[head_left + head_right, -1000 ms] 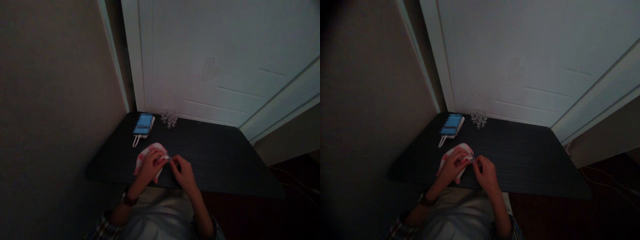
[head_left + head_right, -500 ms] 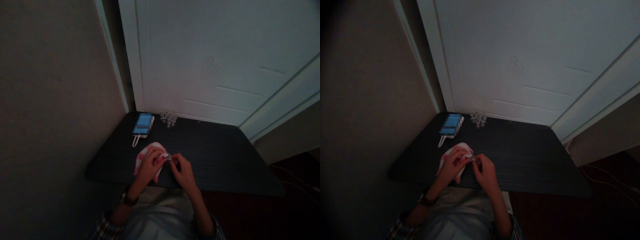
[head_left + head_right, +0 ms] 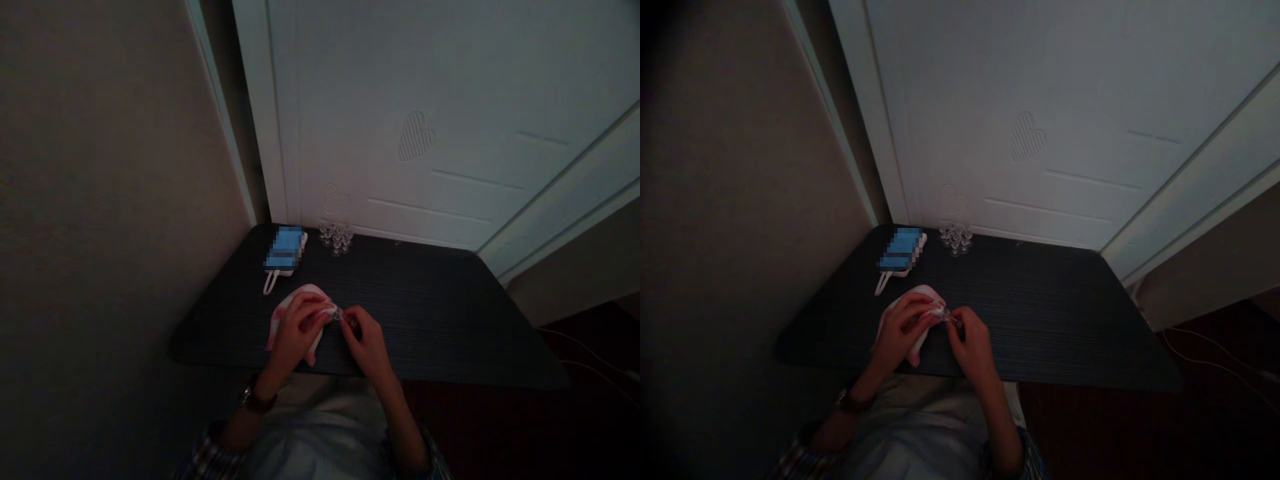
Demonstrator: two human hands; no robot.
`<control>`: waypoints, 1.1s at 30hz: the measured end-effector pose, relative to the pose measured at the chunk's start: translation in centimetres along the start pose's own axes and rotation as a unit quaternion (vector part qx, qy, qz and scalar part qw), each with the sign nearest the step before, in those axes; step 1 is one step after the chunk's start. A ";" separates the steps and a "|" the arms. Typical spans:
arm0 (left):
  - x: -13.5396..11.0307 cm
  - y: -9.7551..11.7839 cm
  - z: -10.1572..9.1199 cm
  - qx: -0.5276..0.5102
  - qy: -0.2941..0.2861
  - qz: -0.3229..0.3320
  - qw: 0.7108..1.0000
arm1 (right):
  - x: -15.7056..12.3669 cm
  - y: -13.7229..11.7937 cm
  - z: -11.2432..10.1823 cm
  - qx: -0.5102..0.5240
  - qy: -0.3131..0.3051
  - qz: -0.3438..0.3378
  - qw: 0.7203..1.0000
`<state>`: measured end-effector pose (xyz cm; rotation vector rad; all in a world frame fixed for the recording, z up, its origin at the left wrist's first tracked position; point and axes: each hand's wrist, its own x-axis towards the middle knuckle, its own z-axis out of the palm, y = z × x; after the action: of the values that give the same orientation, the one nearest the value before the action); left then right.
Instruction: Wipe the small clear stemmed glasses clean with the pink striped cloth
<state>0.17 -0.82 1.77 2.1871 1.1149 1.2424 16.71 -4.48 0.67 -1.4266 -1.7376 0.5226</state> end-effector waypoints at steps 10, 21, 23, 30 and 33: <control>-0.3 -0.8 0.4 -0.001 -0.018 -0.005 1.000 | 0.0 0.1 0.0 0.010 -0.032 0.002 0.999; -0.3 -1.2 0.9 -0.017 -0.024 -0.008 1.000 | -0.2 0.1 0.0 0.002 -0.022 0.009 1.000; -0.3 -1.3 1.0 -0.020 -0.028 -0.007 0.999 | -0.2 0.1 0.0 0.001 -0.021 0.009 1.000; -0.3 -1.3 1.1 -0.025 -0.031 -0.006 0.999 | -0.1 0.1 0.0 -0.003 -0.017 0.009 1.000; -0.3 -1.3 1.1 -0.025 -0.023 -0.007 0.999 | -0.1 0.1 0.0 -0.003 -0.014 0.008 1.000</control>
<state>0.42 -0.19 0.20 2.1566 1.0668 1.1948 16.76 -4.52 0.55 -1.4447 -1.7539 0.5481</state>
